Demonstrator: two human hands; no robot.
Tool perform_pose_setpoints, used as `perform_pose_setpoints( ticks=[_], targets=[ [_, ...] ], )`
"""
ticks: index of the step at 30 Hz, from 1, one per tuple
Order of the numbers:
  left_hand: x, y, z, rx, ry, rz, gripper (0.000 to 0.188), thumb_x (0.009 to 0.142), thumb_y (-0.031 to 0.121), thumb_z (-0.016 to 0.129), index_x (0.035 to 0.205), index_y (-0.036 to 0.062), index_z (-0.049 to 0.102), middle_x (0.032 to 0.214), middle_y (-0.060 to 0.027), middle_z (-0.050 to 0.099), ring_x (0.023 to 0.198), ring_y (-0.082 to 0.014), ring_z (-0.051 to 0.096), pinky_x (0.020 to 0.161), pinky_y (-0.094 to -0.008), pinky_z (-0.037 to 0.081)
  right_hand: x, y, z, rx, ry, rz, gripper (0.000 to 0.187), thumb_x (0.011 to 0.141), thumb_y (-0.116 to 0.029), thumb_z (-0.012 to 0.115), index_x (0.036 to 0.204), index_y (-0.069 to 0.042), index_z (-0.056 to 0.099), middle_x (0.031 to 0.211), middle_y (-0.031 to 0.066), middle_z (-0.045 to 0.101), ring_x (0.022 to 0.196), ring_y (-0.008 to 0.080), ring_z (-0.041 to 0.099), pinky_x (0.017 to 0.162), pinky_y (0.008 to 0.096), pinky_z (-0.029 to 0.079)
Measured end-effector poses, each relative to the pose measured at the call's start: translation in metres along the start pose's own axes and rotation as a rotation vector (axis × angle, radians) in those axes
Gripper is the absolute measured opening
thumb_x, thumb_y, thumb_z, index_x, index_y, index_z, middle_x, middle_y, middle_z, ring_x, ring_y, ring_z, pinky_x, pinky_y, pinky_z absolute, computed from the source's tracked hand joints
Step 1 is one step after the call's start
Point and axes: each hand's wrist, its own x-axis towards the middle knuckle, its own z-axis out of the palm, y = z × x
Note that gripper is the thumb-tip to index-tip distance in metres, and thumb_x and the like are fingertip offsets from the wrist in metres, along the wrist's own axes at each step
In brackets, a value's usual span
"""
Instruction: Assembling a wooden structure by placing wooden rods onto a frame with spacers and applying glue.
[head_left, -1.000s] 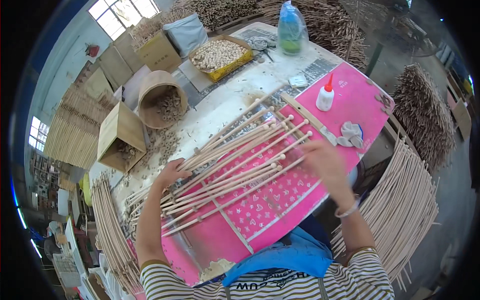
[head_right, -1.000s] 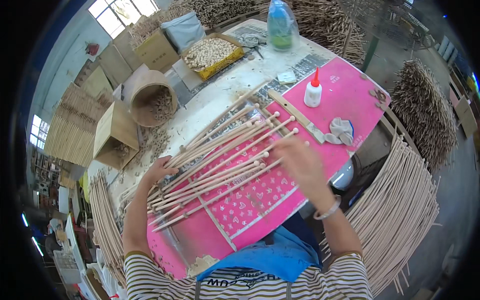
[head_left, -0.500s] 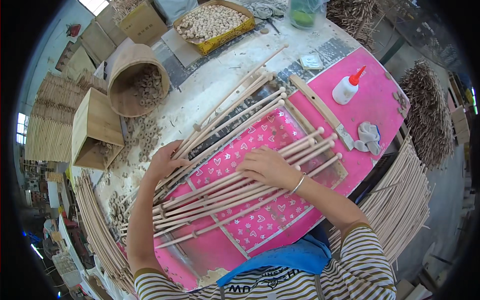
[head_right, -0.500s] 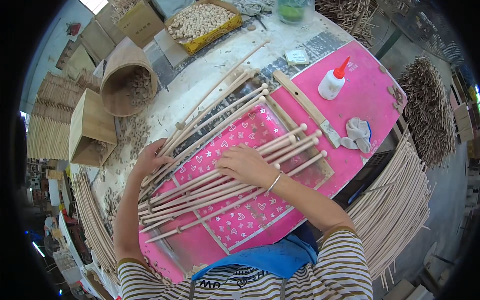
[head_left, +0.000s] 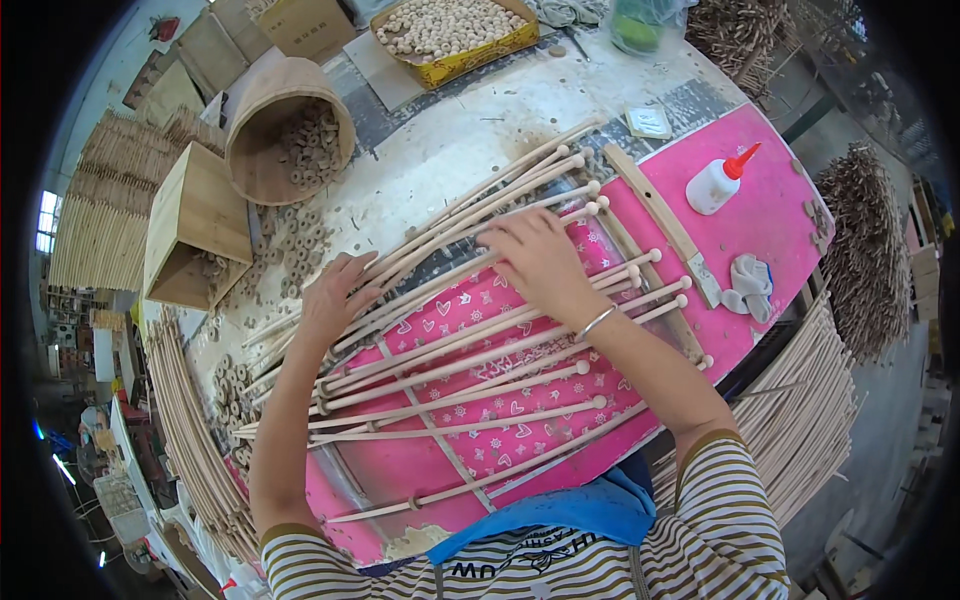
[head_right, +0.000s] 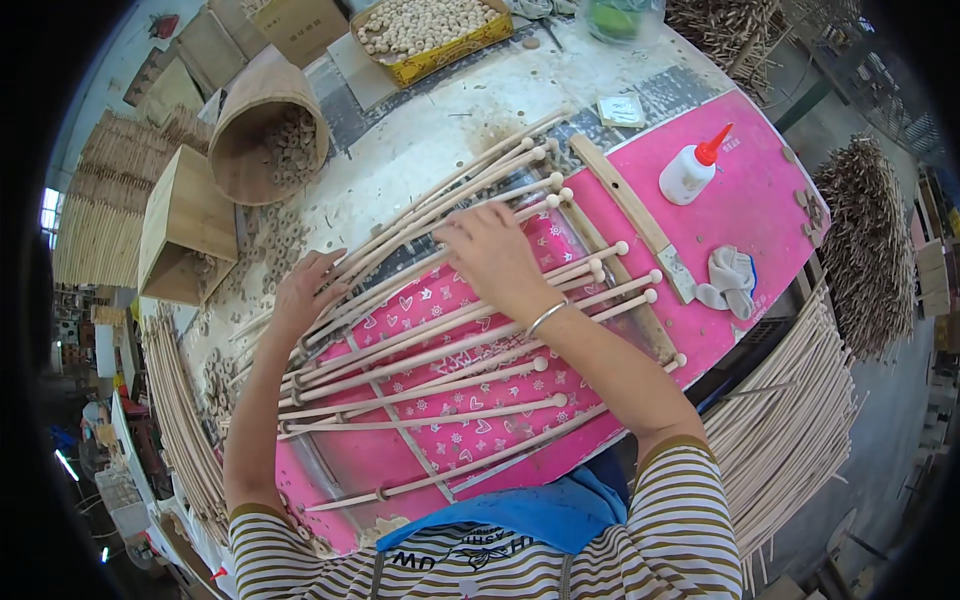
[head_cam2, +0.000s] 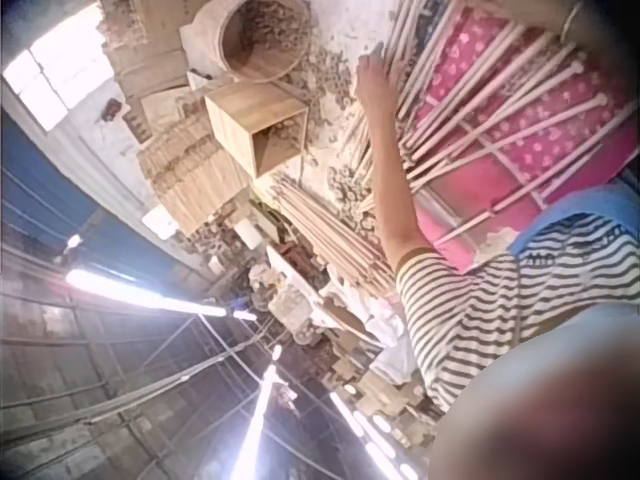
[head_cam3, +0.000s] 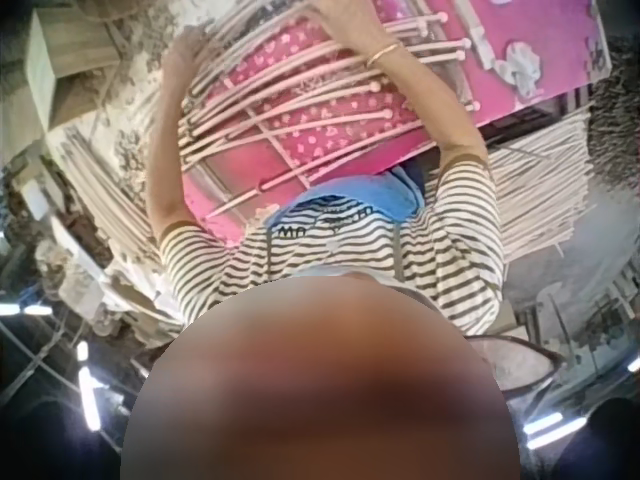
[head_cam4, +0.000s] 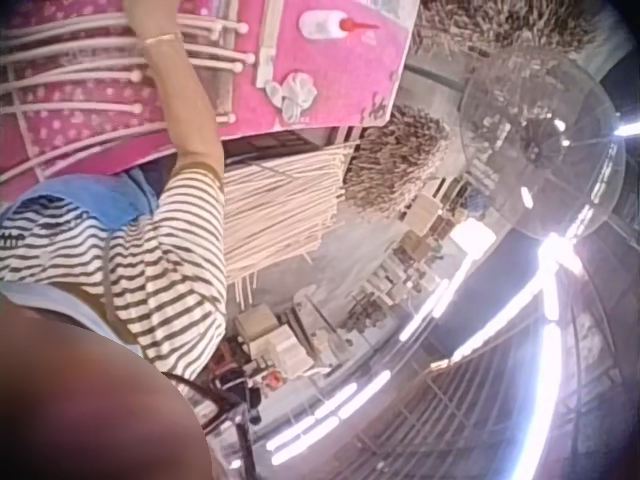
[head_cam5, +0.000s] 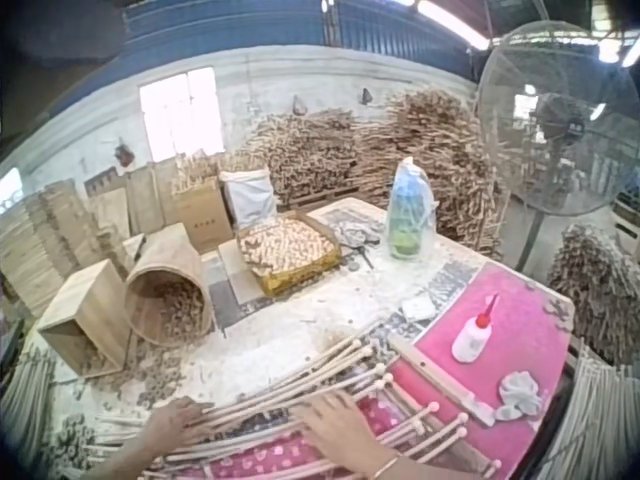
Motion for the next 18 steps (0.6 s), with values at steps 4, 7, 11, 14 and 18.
perform_pose_setpoints(
  ticks=[4,7,11,14,18],
  targets=[
    [-0.008,0.0,-0.002,-0.098,0.048,-0.048,0.024,0.098,0.026,0.064,0.116,0.0114,0.071,0.101,-0.0084,0.069,0.094,-0.0321,0.068,0.077,-0.0405,0.054,0.009,0.01,0.002,-0.11,-0.11,0.062,0.058,0.082,-0.016,0.079,0.137,-0.013,0.06,0.128,0.0089,0.061,0.124,0.0285,0.054,0.114,0.0482,0.035],
    [-0.012,0.003,-0.005,-0.169,0.083,-0.038,0.019,0.098,0.024,0.064,0.108,0.0101,0.072,0.103,-0.0074,0.068,0.091,-0.0322,0.068,0.075,-0.0415,0.053,0.015,0.013,-0.006,-0.109,-0.033,0.025,0.052,0.082,-0.022,0.079,0.131,-0.012,0.064,0.119,0.0088,0.06,0.119,0.0285,0.055,0.112,0.0464,0.035],
    [-0.026,0.015,-0.007,-0.148,0.127,-0.017,0.018,0.094,0.022,0.068,0.107,0.0092,0.071,0.112,-0.0056,0.065,0.094,-0.0322,0.066,0.078,-0.0413,0.053,0.021,0.016,-0.015,-0.062,0.071,0.08,0.045,0.084,-0.025,0.077,0.125,-0.011,0.065,0.117,0.0097,0.062,0.117,0.0299,0.056,0.104,0.043,0.039],
    [-0.041,0.033,-0.001,0.02,0.198,0.071,0.023,0.088,0.019,0.073,0.11,0.01,0.069,0.115,-0.0063,0.064,0.105,-0.0324,0.061,0.087,-0.0432,0.051,0.022,0.018,-0.011,-0.055,0.101,0.046,0.043,0.087,-0.024,0.074,0.126,-0.009,0.064,0.125,0.0099,0.063,0.123,0.0299,0.056,0.104,0.044,0.04],
    [-0.065,0.054,0.006,-0.089,0.198,0.055,0.023,0.089,0.013,0.071,0.112,0.0103,0.069,0.116,-0.0068,0.064,0.106,-0.0327,0.061,0.089,-0.0427,0.051,0.012,0.022,-0.005,0.049,-0.074,-0.024,0.032,0.094,-0.023,0.069,0.123,-0.009,0.066,0.125,0.0083,0.067,0.122,0.0305,0.058,0.11,0.044,0.04]
  ],
)
